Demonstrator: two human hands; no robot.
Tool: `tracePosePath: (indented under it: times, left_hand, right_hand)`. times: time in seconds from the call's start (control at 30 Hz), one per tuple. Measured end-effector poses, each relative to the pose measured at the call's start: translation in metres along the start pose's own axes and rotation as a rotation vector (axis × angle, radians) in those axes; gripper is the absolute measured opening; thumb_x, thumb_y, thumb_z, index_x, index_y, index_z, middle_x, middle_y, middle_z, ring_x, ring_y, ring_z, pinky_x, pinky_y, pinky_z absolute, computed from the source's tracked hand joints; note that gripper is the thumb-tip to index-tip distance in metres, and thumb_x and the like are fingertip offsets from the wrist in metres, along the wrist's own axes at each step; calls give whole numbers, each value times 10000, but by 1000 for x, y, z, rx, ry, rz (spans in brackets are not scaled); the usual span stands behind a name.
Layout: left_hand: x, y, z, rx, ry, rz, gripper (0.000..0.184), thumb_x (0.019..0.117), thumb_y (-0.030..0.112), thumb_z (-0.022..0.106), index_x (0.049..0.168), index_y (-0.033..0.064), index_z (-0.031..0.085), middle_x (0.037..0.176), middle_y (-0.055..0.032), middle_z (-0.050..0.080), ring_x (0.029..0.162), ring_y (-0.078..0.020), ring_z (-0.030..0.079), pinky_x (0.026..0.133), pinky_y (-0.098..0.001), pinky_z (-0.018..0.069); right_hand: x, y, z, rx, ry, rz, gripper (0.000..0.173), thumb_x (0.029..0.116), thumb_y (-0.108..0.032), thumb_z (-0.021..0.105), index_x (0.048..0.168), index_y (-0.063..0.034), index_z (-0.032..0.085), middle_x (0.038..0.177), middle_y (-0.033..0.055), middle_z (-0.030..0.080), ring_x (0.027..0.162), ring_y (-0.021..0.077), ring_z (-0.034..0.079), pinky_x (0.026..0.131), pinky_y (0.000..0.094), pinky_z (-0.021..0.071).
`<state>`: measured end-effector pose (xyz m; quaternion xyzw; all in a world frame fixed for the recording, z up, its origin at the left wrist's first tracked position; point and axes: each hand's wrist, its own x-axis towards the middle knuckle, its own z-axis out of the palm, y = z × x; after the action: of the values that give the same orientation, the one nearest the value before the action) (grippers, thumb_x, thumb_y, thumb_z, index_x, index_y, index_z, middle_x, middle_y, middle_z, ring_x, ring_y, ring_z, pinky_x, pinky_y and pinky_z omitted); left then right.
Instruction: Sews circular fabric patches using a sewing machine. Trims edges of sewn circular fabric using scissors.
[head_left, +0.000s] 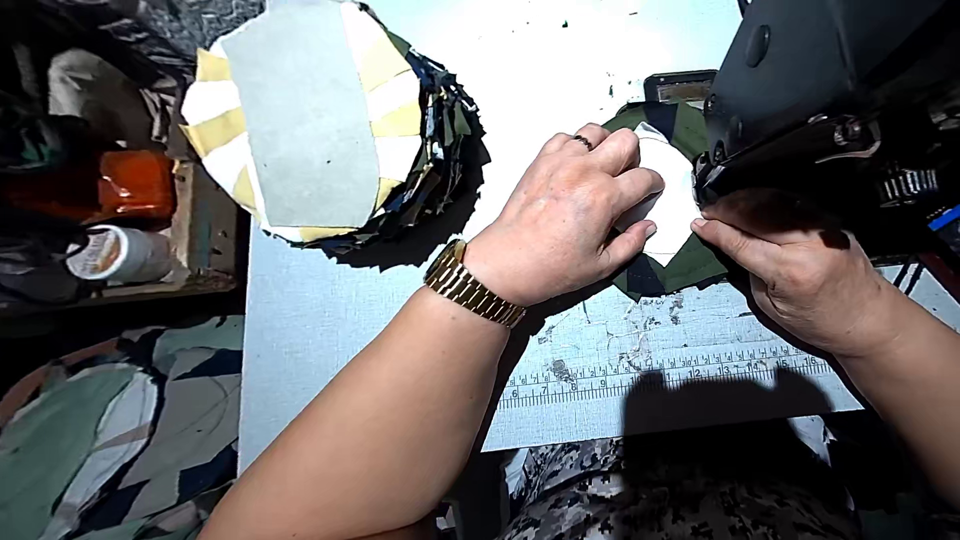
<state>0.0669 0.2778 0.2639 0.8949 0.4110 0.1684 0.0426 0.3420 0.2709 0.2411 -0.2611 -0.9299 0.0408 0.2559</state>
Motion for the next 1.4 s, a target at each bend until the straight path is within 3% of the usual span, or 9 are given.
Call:
tracePosePath:
  times: [0.2, 0.4, 0.53, 0.6, 0.77, 0.97, 1.13, 1.27, 1.4]
  left_hand:
    - [-1, 4, -2, 50, -11, -19, 441, 979, 459, 530, 1216, 135, 711, 1061, -117, 632, 1024, -330, 578, 855, -495, 419]
    - [-1, 6, -2, 76, 3, -21, 482, 955, 511, 551, 1197, 129, 717, 1045, -120, 634, 1006, -325, 591, 847, -497, 424]
    - [-1, -6, 2, -24, 33, -73, 544, 989, 541, 509, 1359, 173, 662, 1382, -131, 591, 1350, -313, 497, 1105, -546, 356]
    - [-1, -12, 4, -60, 6, -89, 519, 1026, 482, 461, 1408, 170, 625, 1447, -118, 563, 1399, -286, 475, 1148, -529, 352]
    - [0, -10, 0, -68, -15, -84, 497, 991, 457, 516, 1351, 145, 658, 1346, -115, 600, 1264, -291, 538, 1014, -495, 433]
    - [-2, -6, -2, -27, -19, -78, 498, 948, 521, 558, 1250, 148, 692, 1144, -98, 622, 1081, -294, 563, 903, -479, 428]
    - [-3, 7, -8, 29, -49, -76, 501, 929, 547, 571, 1158, 122, 706, 1009, -91, 615, 957, -287, 587, 826, -473, 420]
    - [-2, 8, -6, 40, -50, -67, 507, 923, 556, 577, 1138, 112, 696, 987, -94, 602, 932, -294, 584, 808, -475, 419]
    - [-3, 7, -6, 31, -39, -66, 504, 918, 553, 585, 1131, 111, 699, 979, -91, 599, 920, -287, 582, 800, -470, 417]
  right_hand:
    - [1, -2, -1, -16, 88, -16, 302, 993, 42, 517, 1198, -4, 734, 1219, 195, 698, 1187, 315, 653, 1026, 416, 525]
    - [2, -6, 8, -54, -38, -105, 342, 985, 41, 516, 1274, 11, 695, 1327, 198, 659, 1263, 313, 617, 1101, 403, 474]
    - [3, -7, 6, -58, -47, -108, 330, 981, 49, 516, 1246, 16, 709, 1310, 200, 667, 1251, 323, 621, 1087, 416, 478]
    - [3, -7, 5, -54, -48, -110, 330, 979, 53, 509, 1235, 18, 713, 1290, 198, 676, 1236, 326, 627, 1079, 424, 483]
    - [2, -5, 2, -33, -33, -99, 315, 982, 48, 502, 1192, 11, 734, 1255, 186, 698, 1223, 323, 641, 1078, 427, 485]
    - [0, -1, -3, -26, -21, -44, 303, 977, 49, 507, 1160, 6, 744, 1208, 186, 714, 1200, 323, 656, 1037, 435, 516]
    - [0, 5, -7, -62, 18, -19, 285, 1000, 31, 508, 1145, -10, 750, 1229, 162, 711, 1258, 332, 618, 1103, 469, 455]
    - [0, 0, -4, -44, 83, -41, 289, 995, 41, 515, 1168, 2, 744, 1233, 194, 700, 1209, 330, 642, 1057, 450, 491]
    - [-2, -5, 4, 17, -7, -95, 352, 968, 60, 498, 1241, 9, 714, 1300, 208, 675, 1247, 330, 632, 1089, 424, 486]
